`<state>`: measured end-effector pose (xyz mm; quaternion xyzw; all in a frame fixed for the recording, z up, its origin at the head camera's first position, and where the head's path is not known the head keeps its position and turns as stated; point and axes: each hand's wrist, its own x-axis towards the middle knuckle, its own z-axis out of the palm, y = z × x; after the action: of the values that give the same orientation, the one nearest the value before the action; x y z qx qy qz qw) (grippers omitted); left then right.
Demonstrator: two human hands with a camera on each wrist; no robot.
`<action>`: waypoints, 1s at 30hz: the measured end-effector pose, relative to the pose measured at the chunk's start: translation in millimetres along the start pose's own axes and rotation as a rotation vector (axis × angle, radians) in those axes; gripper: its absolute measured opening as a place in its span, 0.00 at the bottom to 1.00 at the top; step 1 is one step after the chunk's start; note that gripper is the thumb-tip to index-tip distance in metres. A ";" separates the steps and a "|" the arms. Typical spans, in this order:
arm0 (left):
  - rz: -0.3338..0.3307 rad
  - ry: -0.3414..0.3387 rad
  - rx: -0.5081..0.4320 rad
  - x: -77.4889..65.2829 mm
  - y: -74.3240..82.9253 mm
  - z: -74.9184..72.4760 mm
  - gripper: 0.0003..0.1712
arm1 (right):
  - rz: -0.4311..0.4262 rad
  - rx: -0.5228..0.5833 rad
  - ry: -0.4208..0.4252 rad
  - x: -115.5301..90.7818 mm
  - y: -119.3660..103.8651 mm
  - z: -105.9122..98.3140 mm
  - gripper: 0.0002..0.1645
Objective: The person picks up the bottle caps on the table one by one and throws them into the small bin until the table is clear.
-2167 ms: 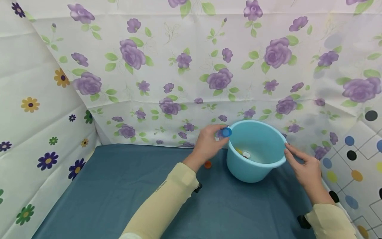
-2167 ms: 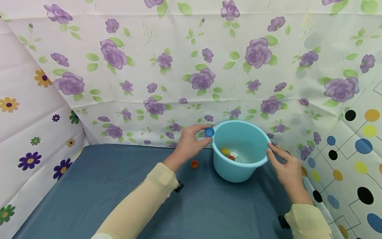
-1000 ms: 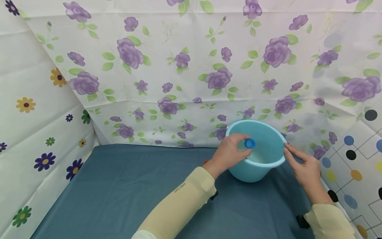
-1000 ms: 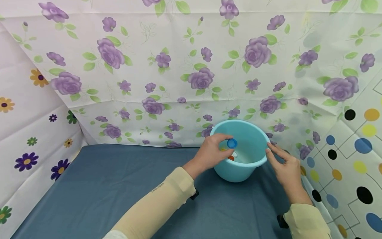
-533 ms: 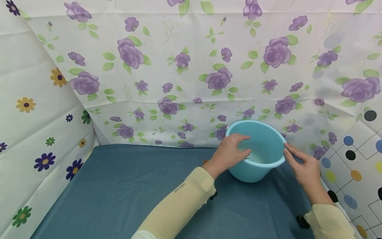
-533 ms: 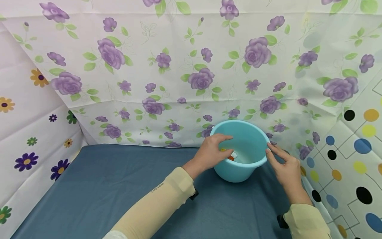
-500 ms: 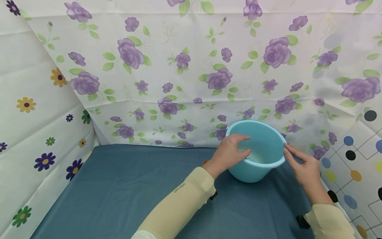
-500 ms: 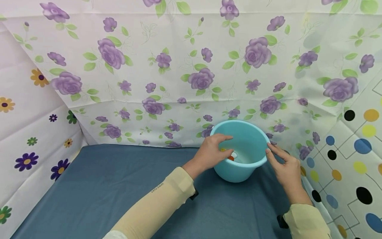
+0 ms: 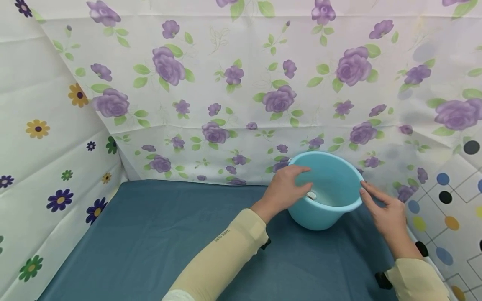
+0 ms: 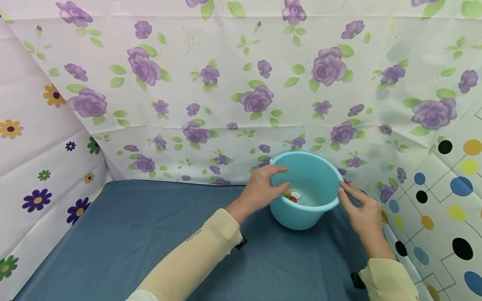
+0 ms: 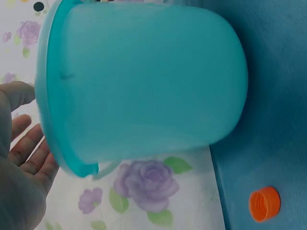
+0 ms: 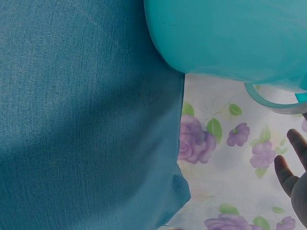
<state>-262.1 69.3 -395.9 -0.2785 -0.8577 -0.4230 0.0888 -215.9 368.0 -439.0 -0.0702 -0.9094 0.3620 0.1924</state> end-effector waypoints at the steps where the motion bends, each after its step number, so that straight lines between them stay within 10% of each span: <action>1: 0.004 0.021 -0.004 -0.4 -1.8 -2.5 0.24 | 0.002 -0.001 0.001 0.0 -0.1 0.0 0.23; 13: -0.082 0.269 -0.005 -18.2 -45.7 -25.4 0.21 | 0.009 -0.010 0.001 -0.2 0.8 0.2 0.23; 30: -0.288 0.176 0.165 -53.8 -110.7 -19.5 0.31 | -0.011 0.016 0.020 -0.1 1.9 2.3 0.23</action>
<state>-280.3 -21.4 -479.4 -0.1065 -0.9095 -0.3821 0.1247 -216.8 367.9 -441.9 -0.0674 -0.9049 0.3673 0.2042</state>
